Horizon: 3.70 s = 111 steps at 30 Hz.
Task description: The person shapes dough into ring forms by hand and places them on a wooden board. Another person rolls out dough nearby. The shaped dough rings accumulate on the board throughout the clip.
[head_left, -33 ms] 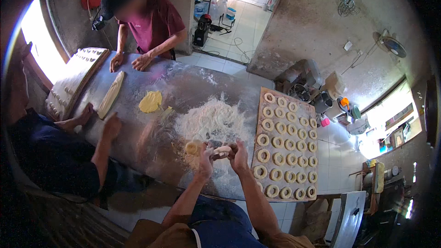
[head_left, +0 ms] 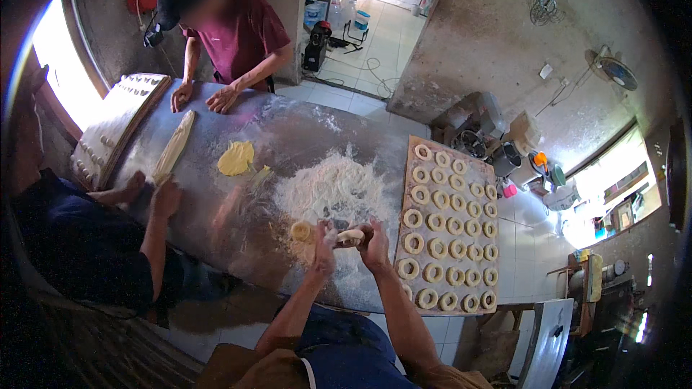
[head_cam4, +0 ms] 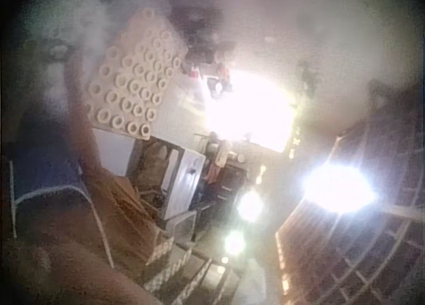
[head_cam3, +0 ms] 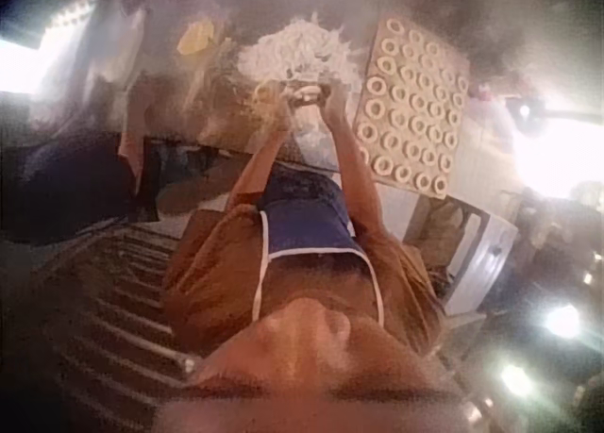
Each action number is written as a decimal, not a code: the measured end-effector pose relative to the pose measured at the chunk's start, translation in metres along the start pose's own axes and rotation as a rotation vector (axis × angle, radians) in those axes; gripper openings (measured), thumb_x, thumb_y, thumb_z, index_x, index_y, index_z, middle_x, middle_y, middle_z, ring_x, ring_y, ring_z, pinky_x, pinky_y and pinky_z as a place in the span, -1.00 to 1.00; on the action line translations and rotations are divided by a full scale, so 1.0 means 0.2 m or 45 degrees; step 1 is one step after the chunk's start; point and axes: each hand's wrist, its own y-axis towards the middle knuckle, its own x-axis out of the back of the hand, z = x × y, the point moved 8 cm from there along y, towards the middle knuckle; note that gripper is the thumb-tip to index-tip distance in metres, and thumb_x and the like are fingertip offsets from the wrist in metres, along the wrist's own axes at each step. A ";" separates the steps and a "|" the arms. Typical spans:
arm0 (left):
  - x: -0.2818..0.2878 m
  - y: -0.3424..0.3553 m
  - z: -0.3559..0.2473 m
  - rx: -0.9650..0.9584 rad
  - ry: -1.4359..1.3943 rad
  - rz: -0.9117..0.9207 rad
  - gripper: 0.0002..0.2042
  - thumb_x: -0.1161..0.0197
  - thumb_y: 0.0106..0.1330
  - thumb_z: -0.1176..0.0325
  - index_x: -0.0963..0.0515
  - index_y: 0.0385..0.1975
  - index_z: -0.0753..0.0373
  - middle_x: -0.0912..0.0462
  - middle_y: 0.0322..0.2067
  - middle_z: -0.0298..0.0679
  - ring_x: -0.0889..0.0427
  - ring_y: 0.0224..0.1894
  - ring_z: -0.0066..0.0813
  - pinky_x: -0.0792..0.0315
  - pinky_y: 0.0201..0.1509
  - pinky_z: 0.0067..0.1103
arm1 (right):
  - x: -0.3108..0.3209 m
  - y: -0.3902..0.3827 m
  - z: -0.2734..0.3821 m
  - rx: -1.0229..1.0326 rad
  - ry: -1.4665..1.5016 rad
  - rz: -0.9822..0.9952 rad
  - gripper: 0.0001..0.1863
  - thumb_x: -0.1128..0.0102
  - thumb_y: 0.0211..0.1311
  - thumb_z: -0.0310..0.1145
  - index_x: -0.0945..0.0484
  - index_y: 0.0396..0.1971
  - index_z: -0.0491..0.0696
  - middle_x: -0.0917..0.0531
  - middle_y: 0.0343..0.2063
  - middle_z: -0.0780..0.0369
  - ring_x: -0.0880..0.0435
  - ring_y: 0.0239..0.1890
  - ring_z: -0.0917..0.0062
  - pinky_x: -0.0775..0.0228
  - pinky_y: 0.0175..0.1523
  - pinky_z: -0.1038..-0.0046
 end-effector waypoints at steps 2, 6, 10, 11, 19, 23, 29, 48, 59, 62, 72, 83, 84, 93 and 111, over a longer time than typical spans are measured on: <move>-0.09 0.01 -0.07 -0.301 0.605 0.044 -0.86 0.02 0.23 0.33 -0.31 -0.29 0.21 -0.34 -0.35 -0.26 -0.42 -0.33 -0.41 -0.34 -0.31 -0.47 | 0.02 -0.01 0.02 -0.066 -0.619 -0.110 -0.36 0.21 0.35 0.12 -0.58 -0.53 -0.17 -0.54 -0.67 0.22 -0.45 -0.58 0.55 -0.29 -0.41 0.50; -0.08 0.04 0.35 0.468 -0.301 -0.274 -0.71 0.12 0.36 0.14 -0.34 -0.39 0.26 -0.27 -0.55 -0.22 -0.31 -0.52 -0.35 -0.28 -0.42 -0.36 | -0.08 0.03 0.17 0.351 -0.893 0.008 -0.32 0.21 0.39 0.09 -0.61 -0.60 -0.22 -0.47 -0.81 0.22 -0.35 -0.72 0.49 -0.23 -0.52 0.39; -0.12 0.11 0.44 0.321 -0.113 -0.145 -0.60 0.17 0.38 0.06 -0.36 -0.56 0.24 -0.32 -0.67 -0.28 -0.37 -0.59 -0.42 -0.26 -0.50 -0.36 | -0.13 -0.14 0.27 0.248 -0.547 -0.236 -0.34 0.14 0.37 0.07 -0.59 -0.68 -0.18 -0.42 -0.81 0.27 -0.32 -0.71 0.55 -0.19 -0.53 0.39; -0.20 0.11 0.37 0.247 0.049 -0.046 -0.60 0.16 0.37 0.06 -0.37 -0.58 0.23 -0.35 -0.67 -0.30 -0.38 -0.57 -0.46 -0.26 -0.50 -0.37 | -0.05 -0.14 0.28 0.202 -0.609 -0.237 -0.37 0.17 0.38 0.07 -0.56 -0.62 -0.19 -0.41 -0.78 0.29 -0.33 -0.67 0.57 -0.21 -0.51 0.40; -0.43 0.12 0.55 0.510 0.078 -0.033 -0.68 0.03 0.30 0.12 -0.32 -0.58 0.22 -0.37 -0.67 -0.33 -0.37 -0.62 -0.45 -0.21 -0.60 -0.42 | 0.38 0.03 0.29 0.264 -0.956 -0.255 -0.48 0.13 0.38 0.01 -0.53 -0.27 -0.22 -0.49 -0.60 0.23 -0.43 -0.51 0.52 -0.32 -0.28 0.36; -0.66 0.11 0.53 0.536 -0.221 -0.074 -0.71 0.04 0.32 0.16 -0.29 -0.58 0.21 -0.37 -0.64 -0.37 -0.39 -0.58 -0.47 -0.22 -0.62 -0.46 | 0.57 0.06 0.33 0.298 -0.596 -0.312 -0.48 0.13 0.39 -0.04 -0.42 -0.12 -0.29 -0.58 -0.33 0.14 -0.49 -0.34 0.50 -0.36 -0.15 0.40; -0.87 0.20 0.74 0.199 0.052 0.004 -0.70 0.05 0.36 0.12 -0.43 -0.47 0.19 -0.44 -0.55 -0.35 -0.48 -0.49 -0.49 -0.32 -0.47 -0.53 | 0.63 0.05 0.63 0.209 -0.754 -0.222 -0.55 0.10 0.39 -0.07 -0.46 -0.24 -0.24 -0.56 -0.45 0.22 -0.49 -0.39 0.58 -0.36 -0.26 0.50; -1.84 0.61 1.37 0.672 -0.371 -0.146 -0.79 0.05 0.33 0.33 -0.47 -0.41 0.31 -0.52 -0.43 -0.31 -0.44 -0.39 -0.50 -0.35 -0.31 -0.50 | 1.58 0.36 1.28 0.464 -0.707 -0.425 -0.38 0.27 0.40 0.08 -0.23 -0.66 -0.18 -0.22 -0.65 0.40 -0.13 -0.52 0.68 -0.05 -0.45 0.46; -2.31 0.93 1.52 0.196 0.240 0.258 -0.69 0.16 0.40 0.22 -0.35 -0.50 0.30 -0.33 -0.55 -0.31 -0.28 -0.41 -0.52 -0.29 -0.27 -0.47 | 2.01 0.68 1.51 0.369 -0.533 -0.399 -0.51 0.13 0.38 -0.04 -0.50 -0.28 -0.23 -0.49 -0.22 0.00 -0.42 -0.17 0.40 -0.24 0.06 0.31; -2.38 1.03 1.41 -0.081 0.468 0.191 -0.66 0.15 0.41 0.20 -0.33 -0.52 0.33 -0.35 -0.59 -0.27 -0.31 -0.46 -0.42 -0.28 -0.31 -0.37 | 2.04 0.69 1.69 0.413 -0.714 -0.431 -0.55 0.06 0.33 -0.07 -0.52 -0.26 -0.22 -0.54 -0.22 0.00 -0.48 -0.16 0.35 -0.28 0.04 0.28; -2.50 1.23 1.32 -0.390 1.939 0.340 -0.57 -0.20 0.14 0.21 -0.41 -0.05 0.34 -0.55 -0.13 0.01 -0.46 0.01 0.02 -0.24 0.16 -0.13 | 2.11 0.57 1.88 1.024 -2.050 -0.895 -0.36 -0.28 0.01 -0.28 -0.32 0.11 -0.20 -0.52 -0.07 -0.08 -0.45 0.02 -0.01 -0.22 0.15 0.08; -2.22 1.33 1.25 -0.406 1.890 0.748 -0.54 -0.33 0.01 0.12 -0.52 -0.06 0.11 -0.55 -0.10 0.00 -0.44 0.05 0.01 -0.24 0.17 -0.13 | 2.01 0.77 1.86 0.857 -2.293 -0.632 -0.60 -0.25 -0.05 -0.27 -0.54 -0.13 -0.02 -0.54 -0.07 0.03 -0.43 0.07 0.11 -0.08 0.30 0.14; -2.20 1.29 1.19 -0.341 1.814 0.702 -0.55 -0.32 0.03 0.15 -0.51 -0.05 0.14 -0.55 -0.09 -0.03 -0.43 0.07 -0.01 -0.20 0.20 -0.12 | 2.05 0.77 1.84 0.979 -2.347 -0.645 -0.60 -0.25 -0.05 -0.26 -0.55 -0.13 0.00 -0.55 -0.08 0.06 -0.44 0.07 0.14 -0.09 0.29 0.15; -0.72 0.30 0.38 -0.251 1.816 -0.170 -0.57 -0.24 0.14 0.21 -0.46 -0.02 0.29 -0.51 -0.05 -0.01 -0.41 0.05 0.01 -0.20 0.19 -0.12 | 1.61 0.05 1.38 0.888 -1.890 -0.621 -0.68 -0.14 0.17 -0.46 -0.48 -0.04 -0.10 -0.49 -0.01 -0.02 -0.36 0.14 0.08 -0.06 0.28 0.07; -0.04 -0.02 -0.12 0.253 0.436 -0.247 -0.77 -0.17 0.28 0.46 -0.52 -0.12 0.43 -0.55 -0.18 -0.15 -0.56 -0.09 -0.38 -0.54 -0.01 -0.47 | -0.14 0.02 0.21 0.185 -0.975 0.376 -0.65 -0.31 0.12 -0.44 -0.55 -0.09 -0.23 -0.67 -0.22 0.18 -0.64 -0.19 0.52 -0.50 -0.09 0.49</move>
